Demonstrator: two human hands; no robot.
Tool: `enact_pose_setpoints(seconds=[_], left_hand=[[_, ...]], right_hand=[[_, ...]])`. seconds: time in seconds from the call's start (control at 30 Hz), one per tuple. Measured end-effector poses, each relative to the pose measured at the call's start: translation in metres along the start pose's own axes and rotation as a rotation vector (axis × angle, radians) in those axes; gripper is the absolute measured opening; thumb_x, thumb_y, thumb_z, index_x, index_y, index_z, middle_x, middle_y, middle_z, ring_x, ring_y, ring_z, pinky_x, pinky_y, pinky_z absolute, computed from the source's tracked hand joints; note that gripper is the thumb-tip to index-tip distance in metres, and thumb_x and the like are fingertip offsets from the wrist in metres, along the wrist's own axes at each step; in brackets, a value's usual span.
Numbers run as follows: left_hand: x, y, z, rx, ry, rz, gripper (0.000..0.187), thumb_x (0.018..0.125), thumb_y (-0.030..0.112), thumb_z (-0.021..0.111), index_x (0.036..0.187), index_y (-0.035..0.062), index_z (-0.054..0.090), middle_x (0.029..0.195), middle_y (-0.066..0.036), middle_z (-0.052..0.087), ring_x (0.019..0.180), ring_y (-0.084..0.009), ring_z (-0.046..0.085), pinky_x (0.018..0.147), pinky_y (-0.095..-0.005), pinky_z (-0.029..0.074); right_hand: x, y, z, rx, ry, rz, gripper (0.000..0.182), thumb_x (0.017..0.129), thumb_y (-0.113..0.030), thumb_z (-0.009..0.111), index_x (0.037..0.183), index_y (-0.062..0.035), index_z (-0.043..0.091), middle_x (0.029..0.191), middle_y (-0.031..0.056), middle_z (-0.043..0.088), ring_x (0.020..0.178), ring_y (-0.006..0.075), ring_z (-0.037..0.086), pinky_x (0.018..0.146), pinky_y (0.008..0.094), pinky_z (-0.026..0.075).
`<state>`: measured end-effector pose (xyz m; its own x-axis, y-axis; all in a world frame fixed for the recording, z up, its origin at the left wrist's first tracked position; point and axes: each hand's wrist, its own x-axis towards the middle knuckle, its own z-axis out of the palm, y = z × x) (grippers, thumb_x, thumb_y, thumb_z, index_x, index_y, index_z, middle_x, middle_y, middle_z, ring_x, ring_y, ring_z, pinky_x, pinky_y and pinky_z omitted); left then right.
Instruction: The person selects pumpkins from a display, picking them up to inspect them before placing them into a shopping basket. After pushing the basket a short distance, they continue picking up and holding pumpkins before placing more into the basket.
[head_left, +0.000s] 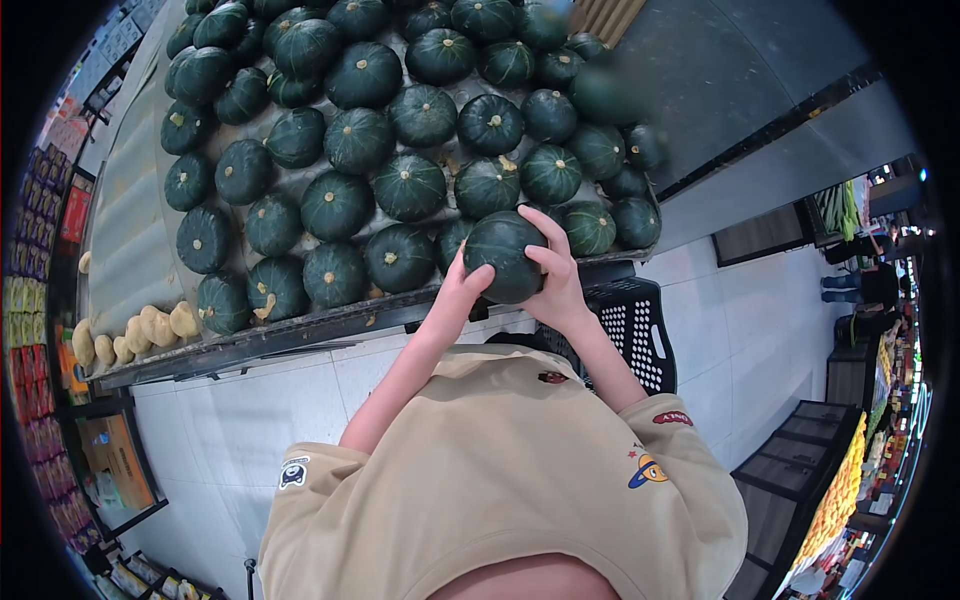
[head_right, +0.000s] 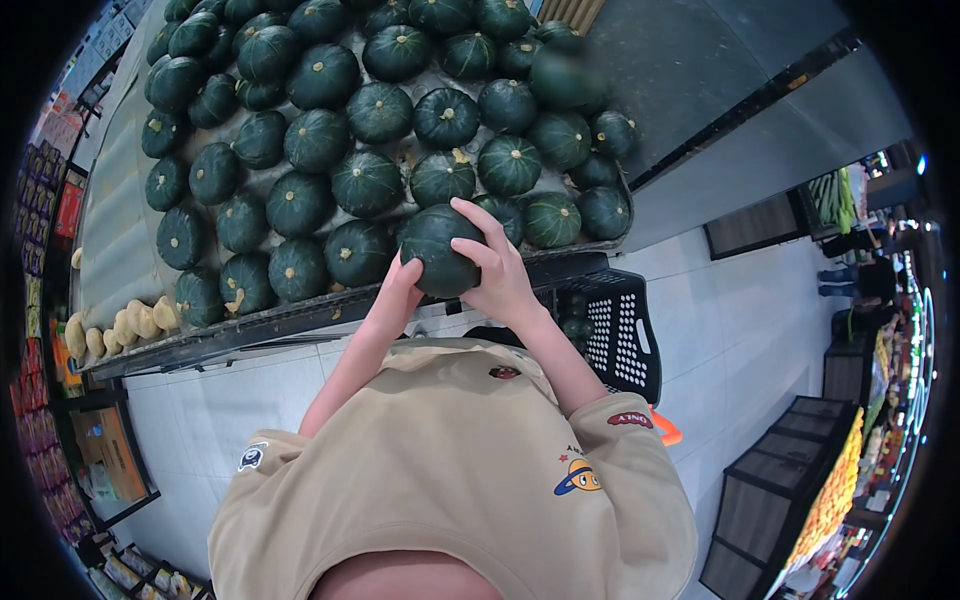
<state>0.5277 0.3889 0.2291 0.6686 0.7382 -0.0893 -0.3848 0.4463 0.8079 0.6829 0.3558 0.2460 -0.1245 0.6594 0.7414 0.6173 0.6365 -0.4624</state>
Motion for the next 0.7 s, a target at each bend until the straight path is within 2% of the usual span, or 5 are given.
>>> enact_pose_setpoints(seconds=[0.17,0.23,0.47,0.63,0.7], left_hand=[[0.002,-0.006,-0.007,-0.145,-0.035,-0.060,0.066,0.083,0.047,0.043,0.133,0.0037,0.032,0.129,-0.012,0.043,0.119,-0.0219,0.044,0.099,-0.0353,0.036],[0.001,-0.005,-0.007,-0.155,-0.024,-0.083,0.069,0.082,0.051,0.038,0.132,0.0040,0.034,0.130,-0.014,0.043,0.119,-0.0239,0.045,0.099,-0.0376,0.036],[-0.002,0.001,0.002,-0.251,-0.050,-0.103,0.074,0.081,0.057,0.034,0.132,0.0030,0.034,0.129,-0.015,0.043,0.116,-0.0278,0.047,0.096,-0.0442,0.039],[0.002,-0.010,-0.008,-0.389,-0.212,-0.167,0.080,0.080,0.065,0.034,0.131,0.0037,0.035,0.128,-0.015,0.044,0.113,-0.0279,0.048,0.093,-0.0442,0.041],[0.000,-0.010,-0.006,-0.367,-0.154,-0.185,0.079,0.081,0.065,0.033,0.131,0.0041,0.036,0.128,-0.014,0.044,0.114,-0.0269,0.048,0.092,-0.0435,0.041]], right_hand=[[0.002,-0.008,-0.003,0.149,-0.080,0.184,0.101,0.052,-0.016,0.084,0.131,-0.0197,0.020,0.133,0.0163,0.036,0.116,0.0350,0.045,0.092,0.0435,0.043],[0.000,-0.011,-0.003,0.317,-0.048,0.400,0.112,0.049,-0.021,0.086,0.136,-0.0144,0.015,0.135,0.0145,0.035,0.117,0.0297,0.045,0.094,0.0419,0.041],[0.000,-0.017,-0.004,0.286,-0.164,0.567,0.105,0.048,-0.022,0.086,0.133,-0.0090,0.025,0.127,0.0134,0.042,0.114,0.0275,0.048,0.094,0.0382,0.041],[0.000,-0.019,-0.001,0.309,-0.069,0.523,0.101,0.047,-0.020,0.085,0.129,-0.0067,0.029,0.119,0.0135,0.048,0.109,0.0258,0.052,0.092,0.0371,0.042],[-0.002,-0.018,0.001,0.320,-0.030,0.514,0.099,0.047,-0.021,0.086,0.128,-0.0059,0.031,0.117,0.0133,0.050,0.108,0.0254,0.053,0.091,0.0368,0.043]])
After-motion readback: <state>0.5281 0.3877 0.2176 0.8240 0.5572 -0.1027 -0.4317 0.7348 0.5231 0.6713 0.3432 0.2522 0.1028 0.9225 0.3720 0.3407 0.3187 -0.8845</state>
